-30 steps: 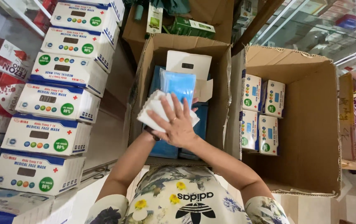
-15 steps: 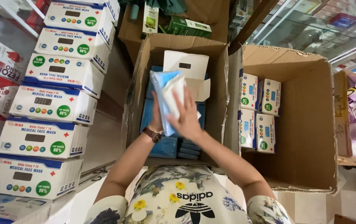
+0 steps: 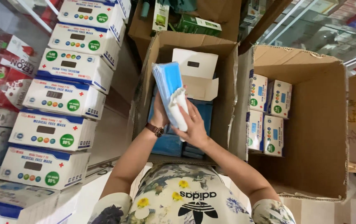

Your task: The person takes stacks of blue face masks and places them into smaller cardboard boxes, then places those boxes into a larger cardboard carton.

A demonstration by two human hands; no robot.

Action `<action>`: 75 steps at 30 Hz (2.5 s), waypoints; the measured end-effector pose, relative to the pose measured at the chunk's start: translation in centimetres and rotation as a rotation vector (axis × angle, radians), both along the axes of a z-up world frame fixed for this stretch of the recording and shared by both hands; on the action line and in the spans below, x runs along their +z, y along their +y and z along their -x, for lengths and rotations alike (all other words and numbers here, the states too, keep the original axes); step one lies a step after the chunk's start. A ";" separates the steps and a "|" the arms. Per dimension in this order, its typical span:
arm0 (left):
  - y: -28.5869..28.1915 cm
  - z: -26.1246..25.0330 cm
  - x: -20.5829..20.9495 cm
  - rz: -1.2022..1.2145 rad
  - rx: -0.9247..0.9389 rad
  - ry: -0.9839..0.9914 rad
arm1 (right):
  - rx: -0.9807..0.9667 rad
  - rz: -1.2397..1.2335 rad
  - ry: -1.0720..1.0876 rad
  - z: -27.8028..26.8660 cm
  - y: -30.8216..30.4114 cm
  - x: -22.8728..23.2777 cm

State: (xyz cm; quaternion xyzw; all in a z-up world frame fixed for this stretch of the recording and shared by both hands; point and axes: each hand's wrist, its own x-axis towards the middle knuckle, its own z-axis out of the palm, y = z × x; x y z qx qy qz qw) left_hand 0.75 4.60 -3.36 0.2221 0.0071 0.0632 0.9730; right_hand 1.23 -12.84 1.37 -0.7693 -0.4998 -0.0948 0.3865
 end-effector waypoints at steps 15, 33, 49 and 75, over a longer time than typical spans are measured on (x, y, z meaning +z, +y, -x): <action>2.2 0.1 -0.2 0.084 0.142 0.116 | 0.062 -0.530 1.929 -5.3 -1.6 -3.3; -0.4 0.4 1.3 0.079 -0.187 -0.073 | -0.112 0.143 -0.299 -1.5 0.2 1.8; -2.4 0.6 -1.4 -0.270 -0.126 0.044 | -0.072 0.052 0.097 -0.7 0.6 -0.3; 3.3 -3.2 1.6 -0.350 0.358 0.075 | -0.322 -0.440 0.630 -10.6 -7.7 -0.9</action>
